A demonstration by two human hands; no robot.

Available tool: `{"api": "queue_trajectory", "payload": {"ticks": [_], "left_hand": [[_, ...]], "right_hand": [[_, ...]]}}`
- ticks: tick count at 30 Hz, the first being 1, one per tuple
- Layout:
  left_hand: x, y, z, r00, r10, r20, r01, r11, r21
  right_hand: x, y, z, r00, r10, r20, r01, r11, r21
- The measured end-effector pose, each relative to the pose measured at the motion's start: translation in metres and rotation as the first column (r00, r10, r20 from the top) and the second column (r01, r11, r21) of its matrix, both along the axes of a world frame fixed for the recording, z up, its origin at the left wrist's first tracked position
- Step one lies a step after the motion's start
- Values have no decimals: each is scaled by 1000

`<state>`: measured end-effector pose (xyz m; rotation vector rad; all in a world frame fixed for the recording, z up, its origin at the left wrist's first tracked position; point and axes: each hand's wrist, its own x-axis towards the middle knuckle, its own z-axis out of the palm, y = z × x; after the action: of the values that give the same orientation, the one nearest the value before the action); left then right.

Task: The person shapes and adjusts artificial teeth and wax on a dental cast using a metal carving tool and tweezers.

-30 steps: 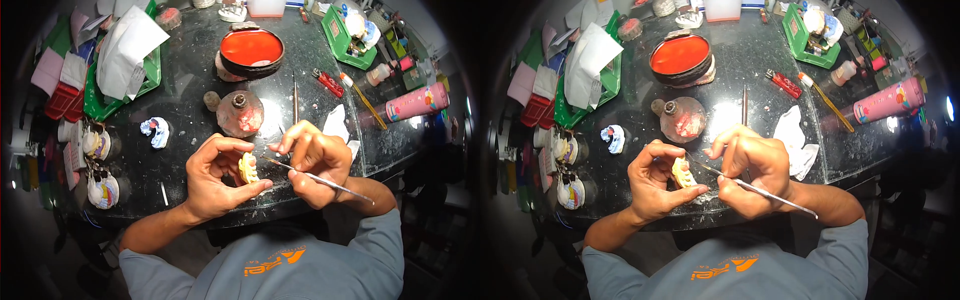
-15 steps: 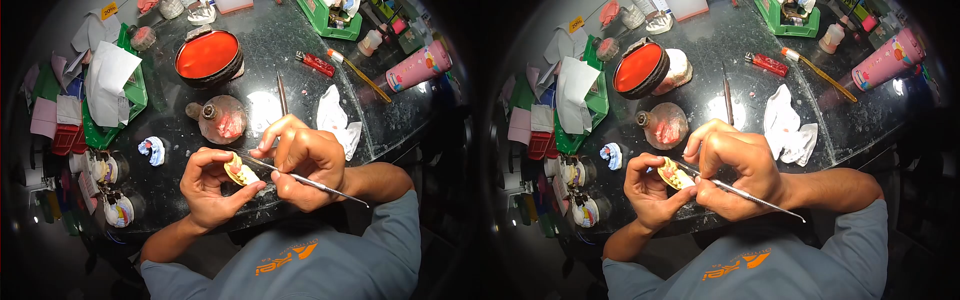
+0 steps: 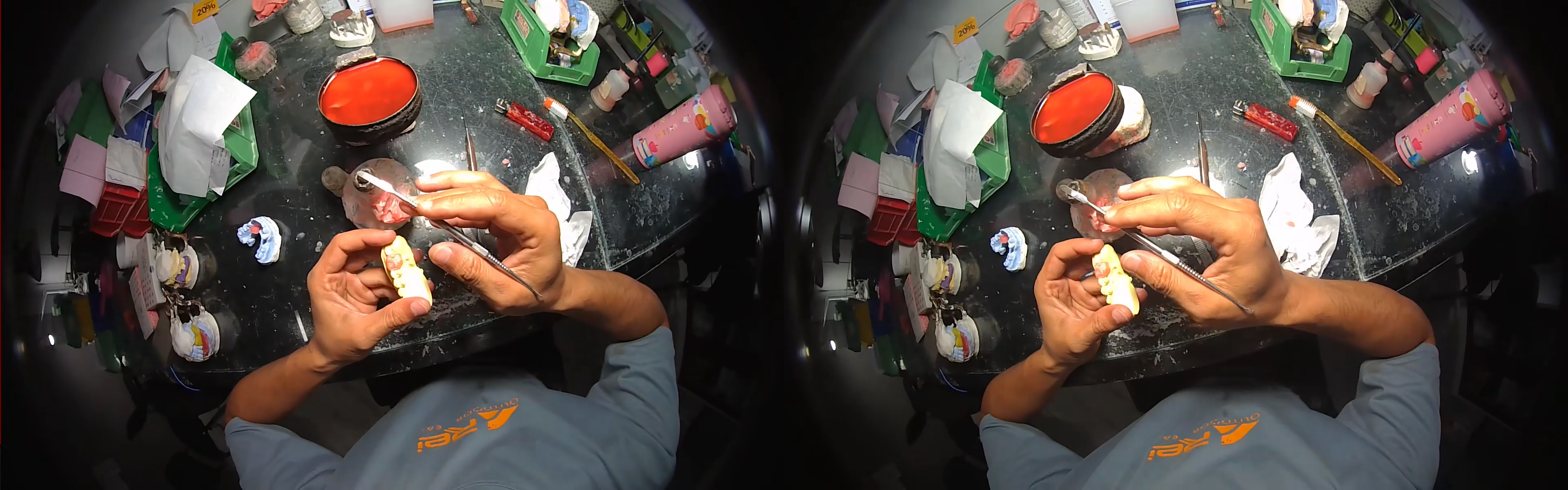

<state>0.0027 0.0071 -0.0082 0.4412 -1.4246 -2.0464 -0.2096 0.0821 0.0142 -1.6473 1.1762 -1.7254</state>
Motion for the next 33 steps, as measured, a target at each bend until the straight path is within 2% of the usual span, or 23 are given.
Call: {"api": "queue_trajectory", "payload": {"ticks": [9,14,17,18,21,25,28,29,32,33], "left_hand": [[-7,5,4,998,61,-16,-61,998,-6],[-8,5,6,997,80,8,-80,997,-18],[-5,5,4,994,111,24,-108,988,-111],[-6,3,3,989,150,5,-145,962,-230],[-4,-2,-2,975,220,-23,-198,821,-535],[-3,-6,0,954,294,-67,-266,714,-648],[-6,-5,3,939,330,-93,-309,697,-648],[-6,-5,2,935,341,-96,-317,681,-661],[-7,-4,-2,922,371,-113,-334,613,-716],[-7,-5,-2,918,377,-120,-335,577,-745]], "right_hand": [[-1,0,1,998,50,-29,-49,998,45],[-1,-1,-3,999,41,15,-41,997,64],[-2,3,1,997,74,16,-76,991,109],[-3,5,3,996,93,17,-95,987,129],[-8,2,1,991,47,-126,-55,997,-60],[-8,5,2,992,36,-118,-53,988,-144],[3,9,-1,992,97,84,-91,993,-77],[12,14,2,973,79,215,-85,996,19],[9,13,-5,988,129,89,-126,991,-45],[13,13,-3,985,120,122,-115,992,-41]]}}
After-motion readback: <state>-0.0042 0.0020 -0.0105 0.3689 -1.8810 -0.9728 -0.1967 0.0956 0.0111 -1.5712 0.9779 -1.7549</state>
